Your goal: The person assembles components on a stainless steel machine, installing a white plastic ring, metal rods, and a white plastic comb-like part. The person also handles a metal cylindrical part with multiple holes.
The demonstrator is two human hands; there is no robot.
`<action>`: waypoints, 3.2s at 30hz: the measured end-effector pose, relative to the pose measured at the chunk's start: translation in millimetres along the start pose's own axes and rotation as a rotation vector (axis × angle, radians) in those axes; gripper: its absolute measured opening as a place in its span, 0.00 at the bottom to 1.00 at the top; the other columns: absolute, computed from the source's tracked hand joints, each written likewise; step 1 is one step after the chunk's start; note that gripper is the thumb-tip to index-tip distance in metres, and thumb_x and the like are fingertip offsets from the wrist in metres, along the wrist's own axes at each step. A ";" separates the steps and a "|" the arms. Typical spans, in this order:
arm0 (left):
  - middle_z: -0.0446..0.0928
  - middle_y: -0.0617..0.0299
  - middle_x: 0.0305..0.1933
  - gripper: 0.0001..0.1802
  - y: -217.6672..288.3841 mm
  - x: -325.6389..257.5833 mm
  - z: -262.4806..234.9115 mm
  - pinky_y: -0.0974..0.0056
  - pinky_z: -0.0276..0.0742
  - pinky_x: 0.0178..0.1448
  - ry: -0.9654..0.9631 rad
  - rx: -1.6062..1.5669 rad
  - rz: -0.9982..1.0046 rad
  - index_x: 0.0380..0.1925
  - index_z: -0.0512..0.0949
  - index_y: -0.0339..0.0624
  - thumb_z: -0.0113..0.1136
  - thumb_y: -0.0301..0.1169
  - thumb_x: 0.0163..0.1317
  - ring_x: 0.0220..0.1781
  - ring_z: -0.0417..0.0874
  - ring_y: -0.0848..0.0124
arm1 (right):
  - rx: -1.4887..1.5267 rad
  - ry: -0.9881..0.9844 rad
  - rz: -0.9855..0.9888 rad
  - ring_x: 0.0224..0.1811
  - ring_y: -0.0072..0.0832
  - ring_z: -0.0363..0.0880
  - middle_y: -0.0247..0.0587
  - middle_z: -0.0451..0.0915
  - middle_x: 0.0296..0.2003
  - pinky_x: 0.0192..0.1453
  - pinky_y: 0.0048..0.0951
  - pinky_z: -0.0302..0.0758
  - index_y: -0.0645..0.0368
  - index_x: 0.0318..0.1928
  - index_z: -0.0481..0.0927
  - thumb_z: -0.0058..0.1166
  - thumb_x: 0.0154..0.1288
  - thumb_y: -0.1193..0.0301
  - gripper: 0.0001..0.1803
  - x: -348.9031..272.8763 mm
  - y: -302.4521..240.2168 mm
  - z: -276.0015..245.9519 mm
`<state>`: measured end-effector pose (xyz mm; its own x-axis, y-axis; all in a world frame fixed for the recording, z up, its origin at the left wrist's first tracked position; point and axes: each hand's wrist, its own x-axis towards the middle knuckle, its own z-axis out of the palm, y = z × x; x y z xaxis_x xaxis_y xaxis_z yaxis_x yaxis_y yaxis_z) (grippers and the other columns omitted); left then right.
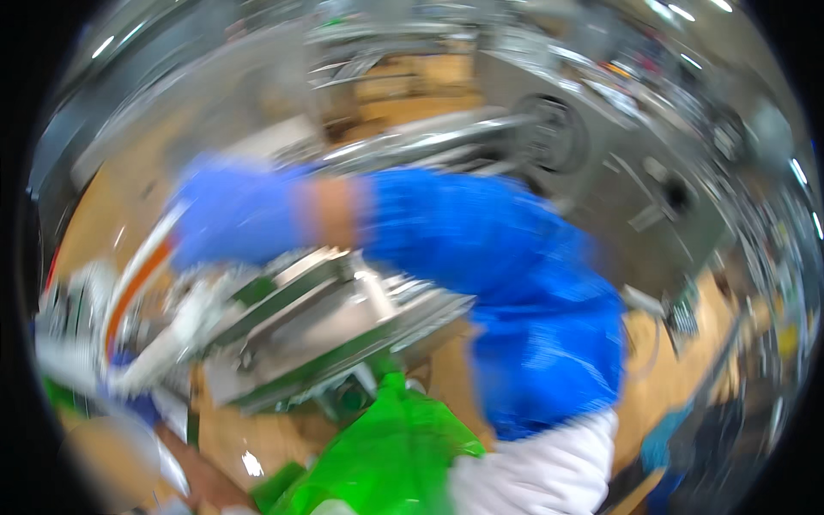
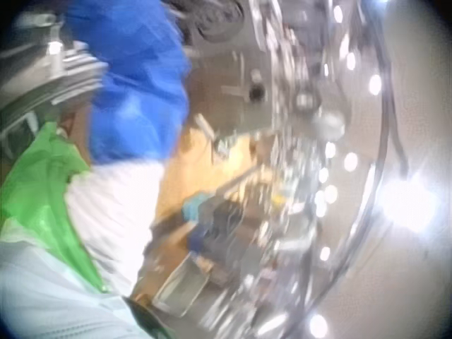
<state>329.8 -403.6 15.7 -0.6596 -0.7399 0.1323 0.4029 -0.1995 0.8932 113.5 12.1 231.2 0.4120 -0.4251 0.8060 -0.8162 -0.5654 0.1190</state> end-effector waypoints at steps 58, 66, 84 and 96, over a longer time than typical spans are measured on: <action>0.62 0.52 0.75 0.52 -71.8 -33.6 -7.5 0.58 0.57 0.78 -0.168 0.601 -0.677 0.73 0.59 0.31 0.67 0.52 0.56 0.75 0.65 0.63 | -0.467 -0.686 1.343 0.36 0.38 0.81 0.45 0.81 0.36 0.40 0.31 0.78 0.49 0.58 0.85 0.53 0.47 0.90 0.36 -183.1 34.4 25.2; 0.73 0.60 0.60 0.42 -69.7 -12.1 1.3 0.66 0.69 0.63 -0.486 0.759 -0.679 0.64 0.67 0.35 0.74 0.34 0.49 0.61 0.72 0.72 | -0.258 -1.100 1.318 0.40 0.42 0.78 0.40 0.77 0.38 0.41 0.39 0.78 0.36 0.67 0.75 0.58 0.48 0.81 0.43 -173.3 62.4 8.3; 0.78 0.61 0.50 0.21 -47.5 73.1 70.2 0.69 0.70 0.53 -0.219 0.839 0.024 0.57 0.75 0.31 0.48 0.36 0.73 0.44 0.73 0.74 | -0.484 -0.906 1.304 0.40 0.41 0.75 0.37 0.77 0.42 0.47 0.37 0.76 0.40 0.66 0.77 0.62 0.49 0.74 0.38 -215.3 13.4 19.3; 0.80 0.38 0.50 0.19 -91.8 117.4 111.8 0.54 0.75 0.58 -0.496 1.455 0.111 0.52 0.77 0.27 0.50 0.34 0.74 0.53 0.81 0.47 | -0.273 -0.879 1.465 0.36 0.40 0.73 0.39 0.71 0.32 0.42 0.38 0.73 0.35 0.69 0.73 0.61 0.52 0.72 0.40 -183.4 38.7 10.8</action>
<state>144.4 -400.3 -2.7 -0.9257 -0.3683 0.0857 -0.2901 0.8370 0.4639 10.7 60.5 81.8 -0.6716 -0.7148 -0.1951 -0.6854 0.6993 -0.2029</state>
